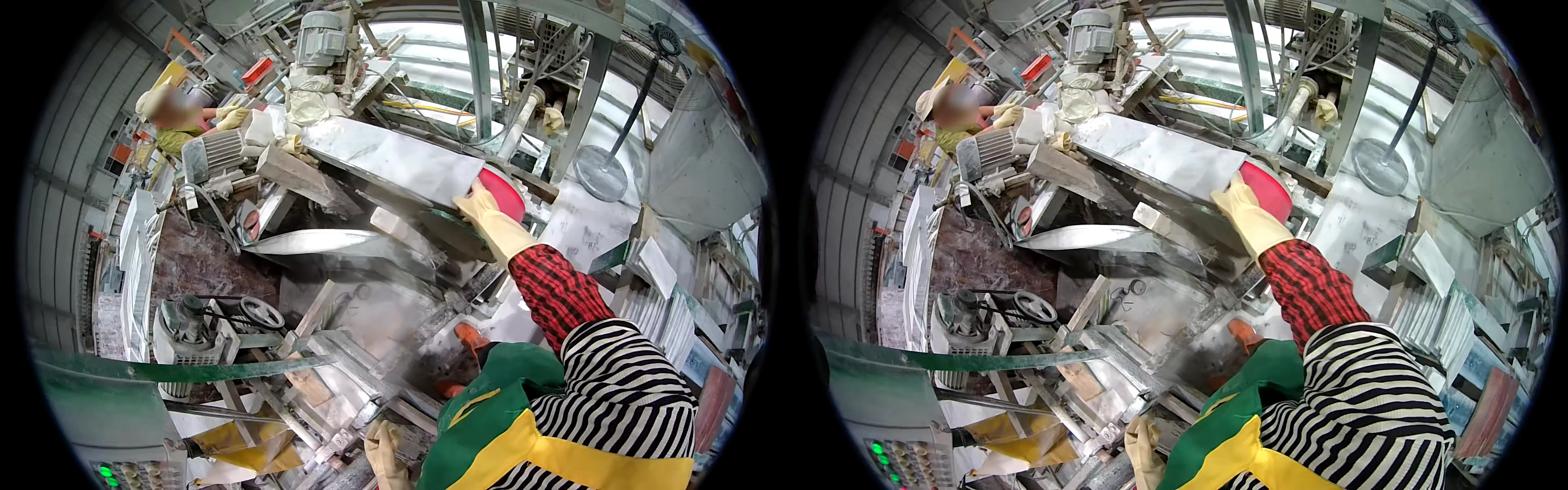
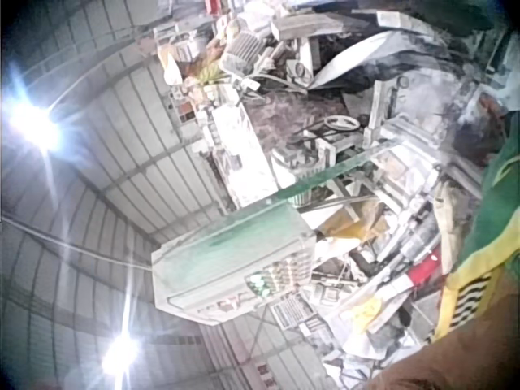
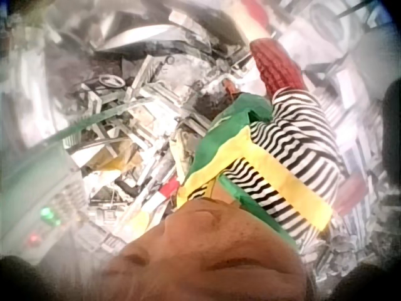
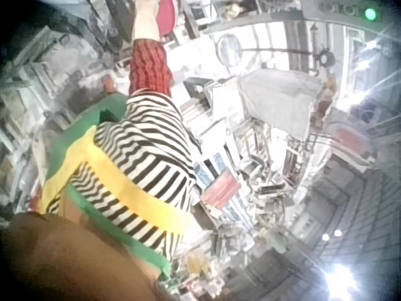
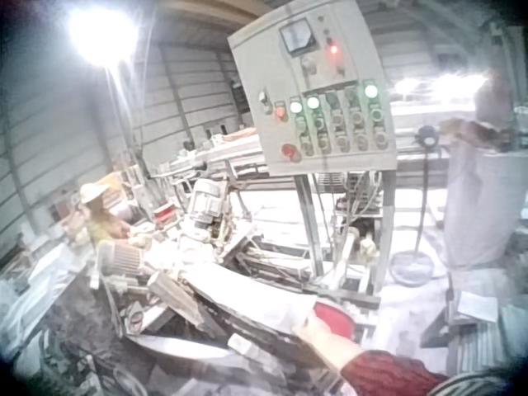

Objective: The person repeatedly feeds white rectangular sheets into a large industrial machine with a rotating drum. They wear gloves and a green apron, handling the sheets one at a time and placing them onto the machine's surface. Another worker is visible in the background.

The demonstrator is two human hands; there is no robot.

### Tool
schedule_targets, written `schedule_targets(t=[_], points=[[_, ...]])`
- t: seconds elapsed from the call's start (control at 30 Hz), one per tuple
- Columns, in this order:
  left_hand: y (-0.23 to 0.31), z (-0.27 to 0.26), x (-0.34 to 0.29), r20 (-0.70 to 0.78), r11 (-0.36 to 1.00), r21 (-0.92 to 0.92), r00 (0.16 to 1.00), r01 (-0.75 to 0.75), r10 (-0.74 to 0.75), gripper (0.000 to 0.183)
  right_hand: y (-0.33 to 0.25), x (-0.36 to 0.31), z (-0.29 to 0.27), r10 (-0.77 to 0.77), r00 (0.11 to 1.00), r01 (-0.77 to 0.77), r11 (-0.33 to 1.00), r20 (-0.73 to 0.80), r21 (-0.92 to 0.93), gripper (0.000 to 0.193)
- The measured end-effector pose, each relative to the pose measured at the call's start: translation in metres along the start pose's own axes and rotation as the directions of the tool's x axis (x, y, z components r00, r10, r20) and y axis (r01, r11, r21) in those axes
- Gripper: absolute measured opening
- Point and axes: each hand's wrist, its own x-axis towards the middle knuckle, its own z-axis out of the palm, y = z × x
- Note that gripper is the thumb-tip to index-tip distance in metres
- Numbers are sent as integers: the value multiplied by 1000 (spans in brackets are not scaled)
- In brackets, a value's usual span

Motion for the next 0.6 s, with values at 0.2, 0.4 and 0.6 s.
schedule_targets(t=[0.2, 0.4, 0.6], points=[[15, -29, 8, -39, 988, 79, 990, -130, 133, 30, 83, 75, -7, -102, 992, 129, 823, -79, 553, 50], [-8, -131, 19, -468, 859, 479, 776, -178, 422, 38, 8, -32, -40, 2, 966, -206, 607, 257, 768, 53], [-32, -191, 6, -432, 315, 900, 538, 300, 723, 38, 67, -119, -31, -84, 874, -273, 731, 479, 626, 56]])
